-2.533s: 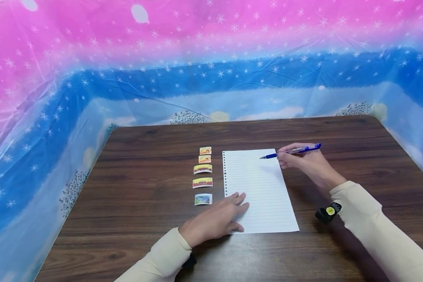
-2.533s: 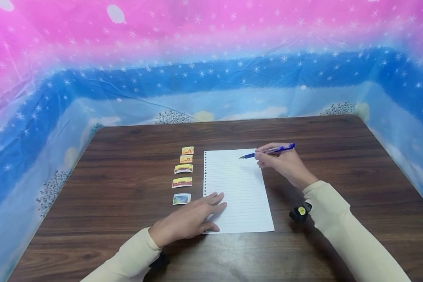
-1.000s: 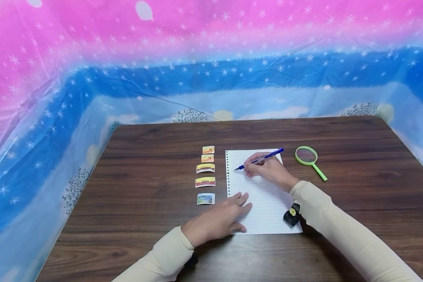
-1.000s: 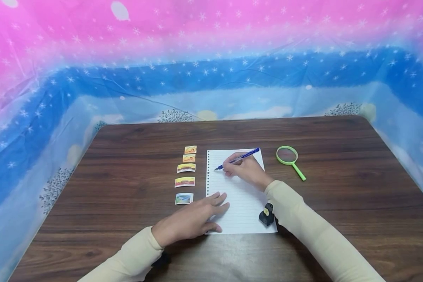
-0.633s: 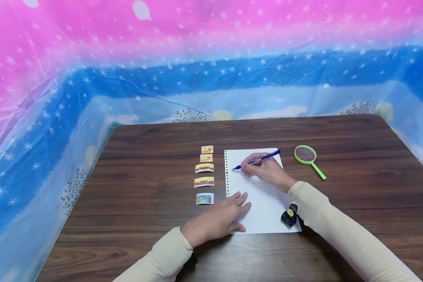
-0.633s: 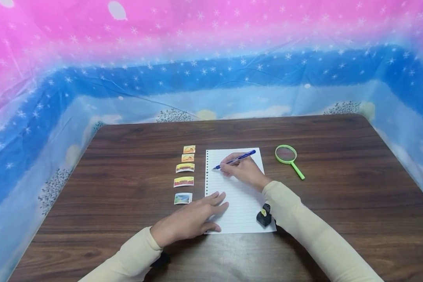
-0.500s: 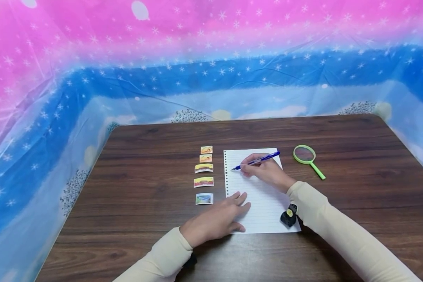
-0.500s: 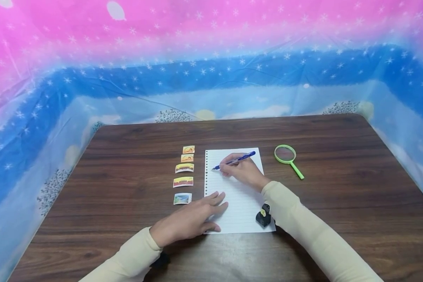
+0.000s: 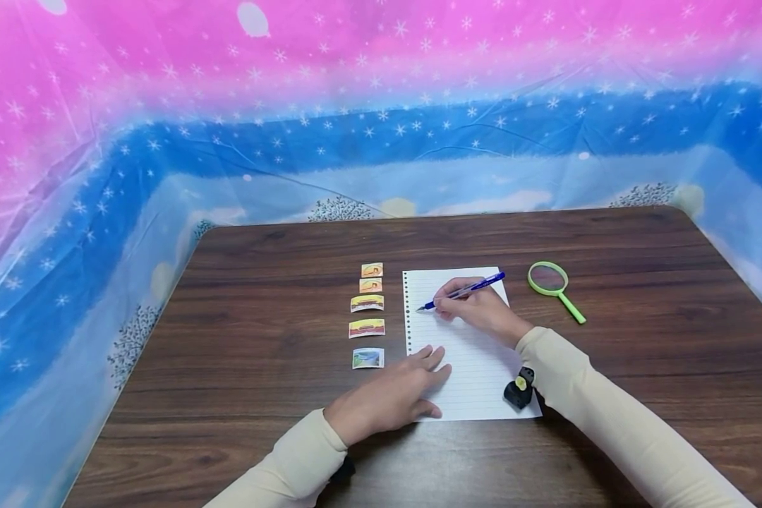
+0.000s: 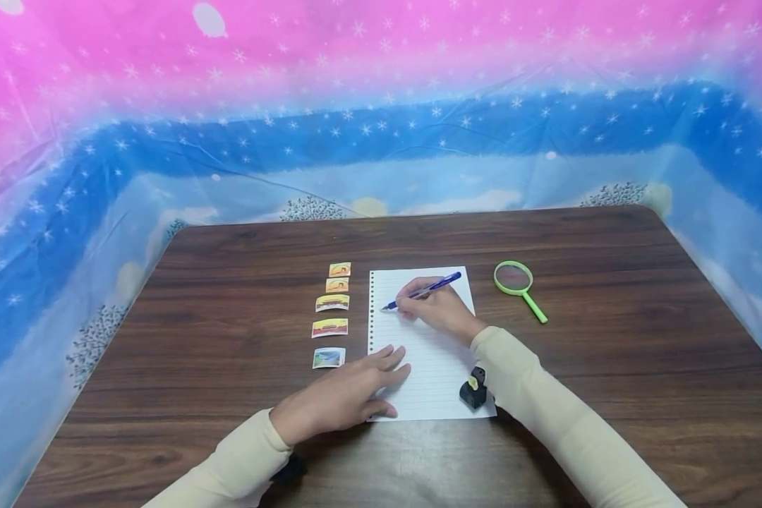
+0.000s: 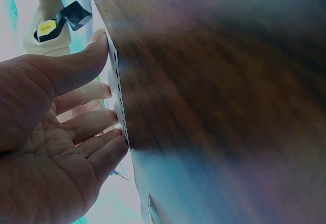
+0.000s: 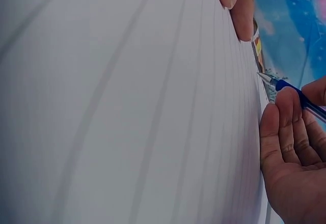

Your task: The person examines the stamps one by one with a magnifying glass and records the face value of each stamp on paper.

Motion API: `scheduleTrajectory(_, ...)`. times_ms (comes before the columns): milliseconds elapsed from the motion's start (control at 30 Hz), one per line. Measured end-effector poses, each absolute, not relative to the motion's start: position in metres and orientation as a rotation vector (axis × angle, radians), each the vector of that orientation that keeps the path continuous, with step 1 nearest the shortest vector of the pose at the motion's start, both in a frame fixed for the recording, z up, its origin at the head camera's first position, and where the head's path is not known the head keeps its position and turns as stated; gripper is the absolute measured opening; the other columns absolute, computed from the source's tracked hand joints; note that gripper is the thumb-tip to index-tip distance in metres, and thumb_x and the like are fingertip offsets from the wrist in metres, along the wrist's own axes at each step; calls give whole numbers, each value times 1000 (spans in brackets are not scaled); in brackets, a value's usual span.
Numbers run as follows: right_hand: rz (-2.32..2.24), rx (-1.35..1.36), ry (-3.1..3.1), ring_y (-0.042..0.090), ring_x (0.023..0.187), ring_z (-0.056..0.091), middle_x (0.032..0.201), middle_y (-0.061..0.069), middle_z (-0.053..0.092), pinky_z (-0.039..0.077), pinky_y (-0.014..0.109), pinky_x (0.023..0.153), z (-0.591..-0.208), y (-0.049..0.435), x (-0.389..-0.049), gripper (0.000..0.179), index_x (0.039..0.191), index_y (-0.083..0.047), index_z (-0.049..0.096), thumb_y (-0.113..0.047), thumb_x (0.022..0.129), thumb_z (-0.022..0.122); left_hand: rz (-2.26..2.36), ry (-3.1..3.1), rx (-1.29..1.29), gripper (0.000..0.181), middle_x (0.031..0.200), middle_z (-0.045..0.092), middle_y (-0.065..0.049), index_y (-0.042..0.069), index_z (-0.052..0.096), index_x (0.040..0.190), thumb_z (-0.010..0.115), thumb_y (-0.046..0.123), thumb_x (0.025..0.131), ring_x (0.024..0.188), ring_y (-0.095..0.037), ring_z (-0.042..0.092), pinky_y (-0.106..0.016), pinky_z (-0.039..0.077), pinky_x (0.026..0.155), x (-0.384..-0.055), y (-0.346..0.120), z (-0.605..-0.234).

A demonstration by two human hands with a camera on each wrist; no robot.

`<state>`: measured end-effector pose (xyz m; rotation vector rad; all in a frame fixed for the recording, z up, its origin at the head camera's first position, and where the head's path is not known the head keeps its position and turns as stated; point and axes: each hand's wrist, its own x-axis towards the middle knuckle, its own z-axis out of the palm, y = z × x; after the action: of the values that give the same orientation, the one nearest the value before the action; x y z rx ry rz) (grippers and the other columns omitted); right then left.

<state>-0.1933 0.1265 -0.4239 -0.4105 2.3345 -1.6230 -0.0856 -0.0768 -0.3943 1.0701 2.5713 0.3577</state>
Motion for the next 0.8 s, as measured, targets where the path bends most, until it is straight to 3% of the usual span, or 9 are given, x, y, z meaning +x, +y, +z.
scheduleTrajectory(367, -1569, -427, 2346, 23, 82, 66, 87, 10, 73, 45, 32, 74, -421, 126, -192, 16, 101, -8, 72, -23, 95, 70, 354, 2572, 1077, 62, 158, 36, -21, 5, 52, 148, 71, 31, 95, 148, -33, 32, -37, 31, 118, -86, -76, -394)
scheduleTrajectory(800, -1621, -390, 2317, 24, 85, 71, 93, 11, 75, 53, 33, 82, -418, 129, -191, 17, 105, -4, 71, -18, 96, 68, 346, 2567, 1060, 62, 158, 37, -19, 5, 52, 148, 71, 31, 95, 148, -32, 32, -37, 30, 119, -86, -76, -395)
